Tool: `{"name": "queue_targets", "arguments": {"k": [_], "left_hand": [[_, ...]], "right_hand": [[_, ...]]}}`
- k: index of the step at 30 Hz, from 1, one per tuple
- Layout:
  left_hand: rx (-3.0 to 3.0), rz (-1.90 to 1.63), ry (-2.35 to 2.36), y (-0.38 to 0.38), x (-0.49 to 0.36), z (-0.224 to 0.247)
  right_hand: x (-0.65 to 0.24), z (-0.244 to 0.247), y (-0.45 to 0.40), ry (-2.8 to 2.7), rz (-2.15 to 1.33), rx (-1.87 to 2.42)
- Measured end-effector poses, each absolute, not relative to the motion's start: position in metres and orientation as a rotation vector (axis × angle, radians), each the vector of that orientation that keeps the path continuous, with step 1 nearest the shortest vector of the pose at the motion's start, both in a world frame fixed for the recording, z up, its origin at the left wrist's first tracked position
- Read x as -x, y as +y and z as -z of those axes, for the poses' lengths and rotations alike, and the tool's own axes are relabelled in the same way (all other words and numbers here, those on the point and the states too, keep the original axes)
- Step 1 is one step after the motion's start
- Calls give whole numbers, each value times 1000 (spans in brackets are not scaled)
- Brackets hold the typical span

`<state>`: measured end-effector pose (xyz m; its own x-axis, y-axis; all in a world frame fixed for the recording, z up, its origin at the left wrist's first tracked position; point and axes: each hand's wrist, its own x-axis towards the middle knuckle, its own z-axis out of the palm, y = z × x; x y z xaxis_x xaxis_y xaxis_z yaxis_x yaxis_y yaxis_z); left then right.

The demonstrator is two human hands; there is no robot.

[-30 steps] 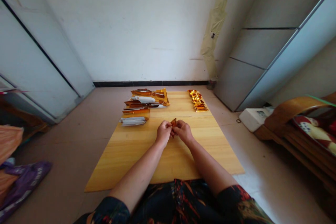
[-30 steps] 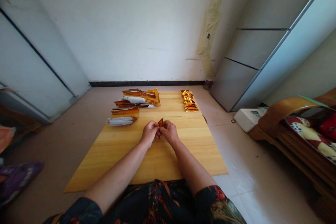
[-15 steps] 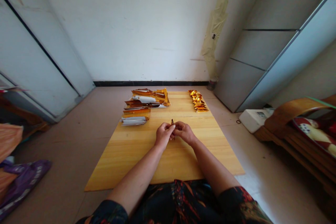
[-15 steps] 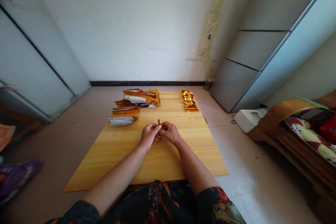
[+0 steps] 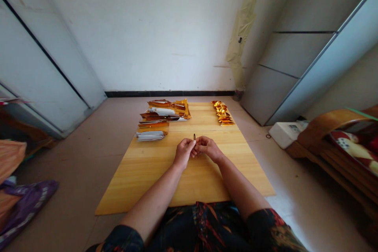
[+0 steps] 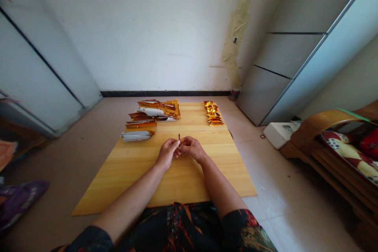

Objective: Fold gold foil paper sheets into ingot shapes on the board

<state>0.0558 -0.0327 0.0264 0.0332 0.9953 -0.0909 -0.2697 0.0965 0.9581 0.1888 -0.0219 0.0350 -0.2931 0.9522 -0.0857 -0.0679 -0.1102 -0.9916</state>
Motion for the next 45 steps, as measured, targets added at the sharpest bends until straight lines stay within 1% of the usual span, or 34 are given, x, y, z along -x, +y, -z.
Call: {"name": "queue_targets", "arguments": {"k": [7, 10, 12, 18, 21, 26, 36, 41, 45], "left_hand": [[-942, -1263, 1075, -32, -58, -27], [-987, -1263, 1096, -30, -58, -26], [-1021, -1266, 1121, -29, -59, -25], [-1129, -1271, 1223, -26, -59, -24], [-1204, -1246, 1261, -24, -57, -23], [-1310, -1229, 1316, -22, -54, -21], [-1497, -1235, 1533, -18, -51, -19], [-1439, -1194, 1454, -19, -51, -17], [-1391, -1191, 1399, -18, -51, -13]], "right_hand": [[-190, -31, -19, -1336, -1524, 1078], [-188, -33, -19, -1410, -1455, 1126], [-186, -36, -19, -1495, -1336, 1202], [-177, -45, -20, -1823, -675, 1506], [-173, -48, -21, -1853, -552, 1596], [-171, -47, -20, -1816, -593, 1615], [-177, -32, -9, -1592, -797, 1408], [-177, -25, -7, -1432, -943, 1368], [-176, -21, -6, -1375, -966, 1371]]}}
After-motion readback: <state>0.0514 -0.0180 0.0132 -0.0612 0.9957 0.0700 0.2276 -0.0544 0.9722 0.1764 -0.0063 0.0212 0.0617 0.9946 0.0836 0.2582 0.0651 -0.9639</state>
